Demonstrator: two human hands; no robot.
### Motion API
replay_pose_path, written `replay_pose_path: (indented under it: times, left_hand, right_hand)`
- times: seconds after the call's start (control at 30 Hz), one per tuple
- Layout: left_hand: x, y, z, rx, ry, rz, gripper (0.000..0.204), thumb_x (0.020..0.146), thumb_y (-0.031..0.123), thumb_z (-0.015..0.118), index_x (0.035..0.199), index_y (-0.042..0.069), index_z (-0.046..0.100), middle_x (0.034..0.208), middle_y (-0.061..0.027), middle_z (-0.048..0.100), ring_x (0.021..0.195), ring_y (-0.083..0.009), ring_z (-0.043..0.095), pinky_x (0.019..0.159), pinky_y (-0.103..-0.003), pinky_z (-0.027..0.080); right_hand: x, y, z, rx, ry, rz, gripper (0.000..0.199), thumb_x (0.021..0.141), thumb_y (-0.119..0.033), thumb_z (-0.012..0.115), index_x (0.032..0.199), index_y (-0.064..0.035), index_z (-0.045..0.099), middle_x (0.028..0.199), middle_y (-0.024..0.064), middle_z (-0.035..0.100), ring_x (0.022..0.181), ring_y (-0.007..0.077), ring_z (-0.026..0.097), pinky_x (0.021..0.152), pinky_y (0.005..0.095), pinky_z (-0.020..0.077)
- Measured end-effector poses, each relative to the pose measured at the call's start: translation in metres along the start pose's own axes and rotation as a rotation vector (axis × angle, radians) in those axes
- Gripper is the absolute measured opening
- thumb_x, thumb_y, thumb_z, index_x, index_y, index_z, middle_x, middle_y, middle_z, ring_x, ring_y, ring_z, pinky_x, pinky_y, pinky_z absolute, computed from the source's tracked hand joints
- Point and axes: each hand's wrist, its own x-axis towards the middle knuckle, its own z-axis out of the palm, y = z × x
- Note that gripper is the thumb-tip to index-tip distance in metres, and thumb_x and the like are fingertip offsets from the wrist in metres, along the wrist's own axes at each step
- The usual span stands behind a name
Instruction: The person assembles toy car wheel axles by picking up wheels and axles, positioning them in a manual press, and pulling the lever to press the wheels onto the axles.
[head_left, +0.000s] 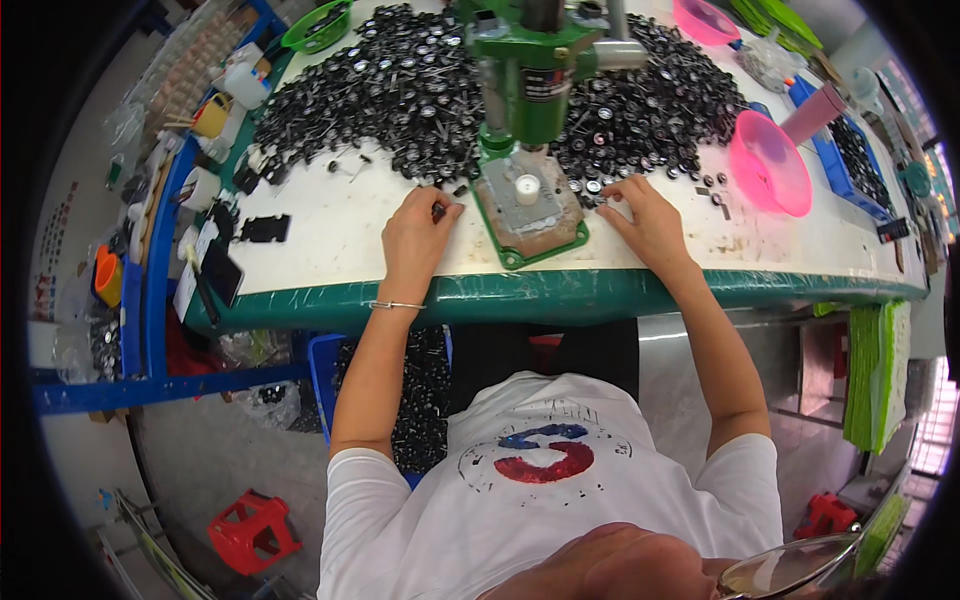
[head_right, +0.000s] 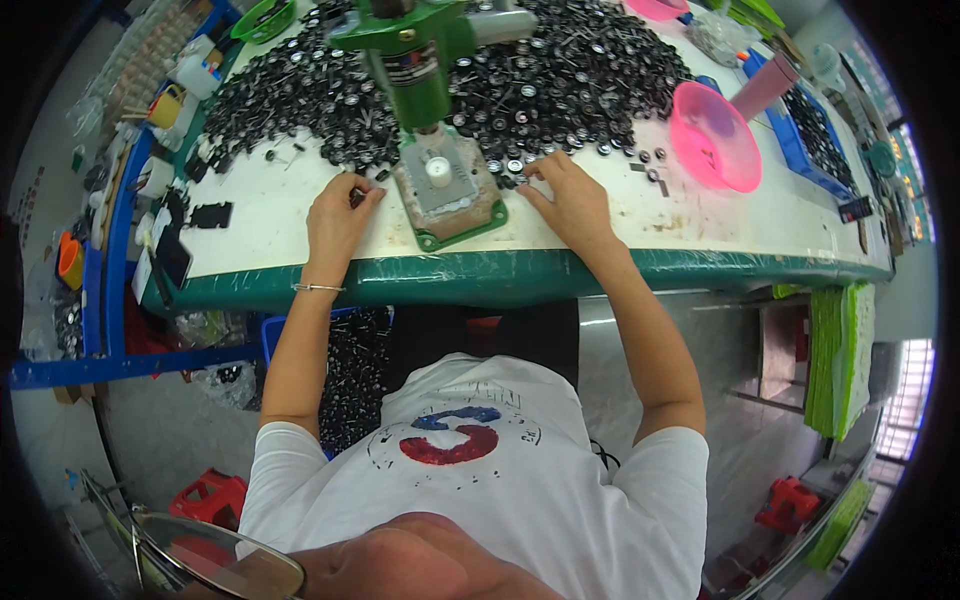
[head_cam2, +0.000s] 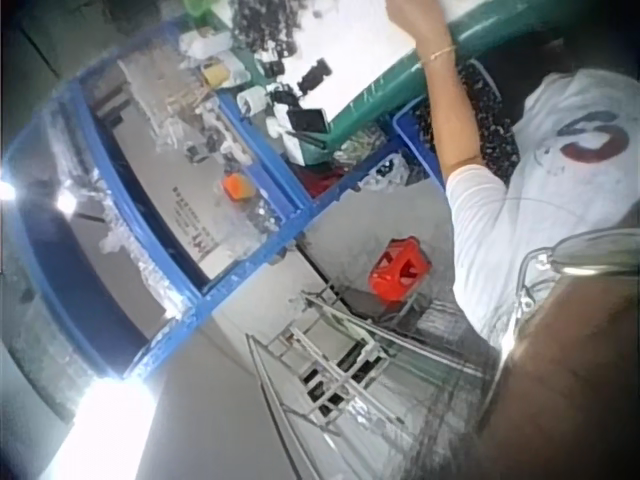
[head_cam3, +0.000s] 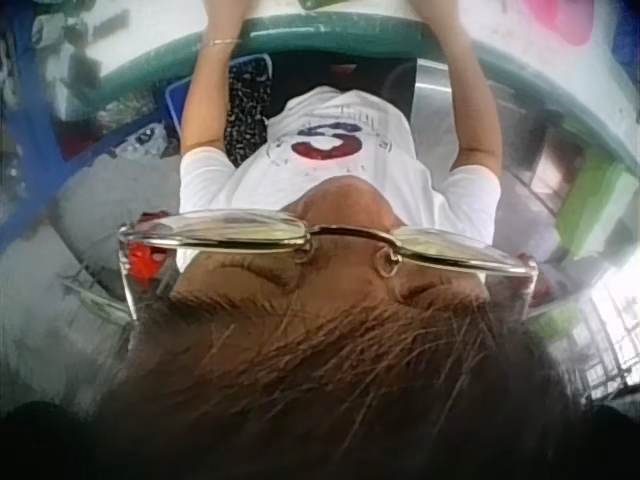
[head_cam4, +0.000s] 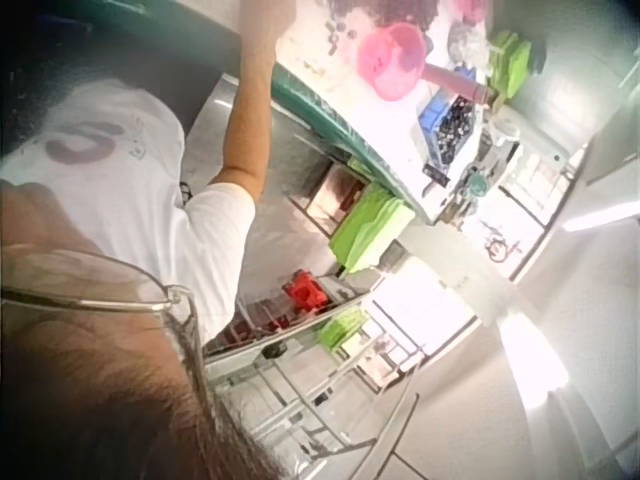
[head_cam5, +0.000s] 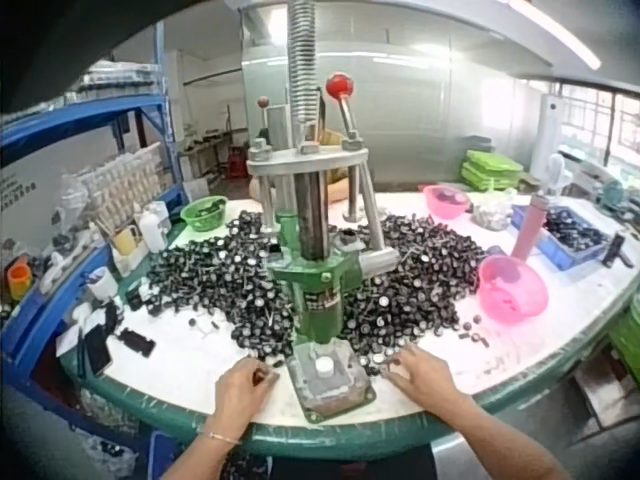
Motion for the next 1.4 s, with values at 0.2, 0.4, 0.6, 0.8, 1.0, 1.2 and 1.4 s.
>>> replay_pose_path:
  times: [0.2,0.4,0.6,0.8,1.0,1.2,1.4]
  left_hand:
    - [0.007,0.003,-0.001,-0.049,0.024,-0.195,0.022,0.077,0.026,0.075,0.082,0.006,0.070,0.069,-0.0107,0.067,0.062,-0.0257,0.064,0.060,-0.036,0.050]
    - [0.015,-0.012,0.005,-0.023,0.040,-0.150,0.016,0.077,0.021,0.073,0.082,0.005,0.070,0.070,-0.0126,0.067,0.063,-0.0277,0.064,0.061,-0.037,0.050]
    - [0.008,-0.015,-0.018,-0.587,-0.016,-0.385,0.013,0.081,0.011,0.074,0.085,-0.001,0.071,0.071,-0.0028,0.066,0.057,-0.0057,0.056,0.053,-0.021,0.044]
    - [0.012,0.005,-0.027,-0.977,-0.042,-0.421,0.019,0.082,0.014,0.074,0.094,0.000,0.069,0.073,-0.0028,0.069,0.056,-0.0017,0.053,0.046,-0.017,0.034]
    - [0.017,0.045,-0.002,-1.018,-0.139,-0.135,0.011,0.082,0.002,0.070,0.092,-0.001,0.069,0.080,-0.0037,0.066,0.069,-0.0073,0.062,0.060,-0.019,0.047]
    - [0.023,0.067,0.008,-1.058,-0.172,0.021,0.008,0.082,0.000,0.070,0.088,-0.004,0.068,0.087,-0.0041,0.063,0.070,-0.0091,0.063,0.062,-0.021,0.049]
    - [0.031,0.073,0.015,-1.103,-0.149,-0.178,0.008,0.080,0.001,0.071,0.085,-0.004,0.068,0.082,-0.0032,0.063,0.069,-0.0077,0.061,0.061,-0.021,0.047]
  right_hand:
    - [0.004,-0.003,-0.008,0.137,0.045,0.048,0.019,0.084,-0.016,0.068,0.099,-0.0051,0.063,0.092,0.0039,0.060,0.067,0.0155,0.055,0.065,0.0278,0.0469]
    - [0.025,-0.044,-0.003,0.342,0.075,-0.145,0.020,0.084,-0.014,0.067,0.101,-0.0037,0.063,0.093,0.0059,0.058,0.069,0.0164,0.055,0.066,0.0294,0.0469]
    - [0.038,-0.073,0.005,0.337,-0.056,-0.155,0.021,0.084,-0.020,0.065,0.101,-0.0072,0.065,0.093,0.0046,0.055,0.069,0.0171,0.055,0.067,0.0318,0.0470]
    - [0.045,-0.077,0.001,0.277,-0.113,-0.077,0.023,0.081,-0.022,0.067,0.100,-0.0092,0.067,0.093,0.0039,0.055,0.069,0.0167,0.054,0.067,0.0323,0.0472]
    - [0.044,-0.061,0.000,0.503,-0.095,-0.090,0.033,0.081,-0.021,0.069,0.111,-0.0074,0.065,0.097,0.0054,0.055,0.071,0.0123,0.053,0.069,0.0273,0.0467]
    - [0.067,-0.045,-0.041,0.700,0.037,0.125,0.028,0.089,-0.019,0.065,0.114,-0.0059,0.066,0.093,0.0005,0.066,0.074,0.0067,0.055,0.069,0.0225,0.0452]
    - [0.125,-0.050,-0.094,1.149,0.181,0.147,0.035,0.095,-0.032,0.055,0.115,-0.0045,0.063,0.093,0.0006,0.063,0.075,0.0074,0.058,0.067,0.0214,0.0451]
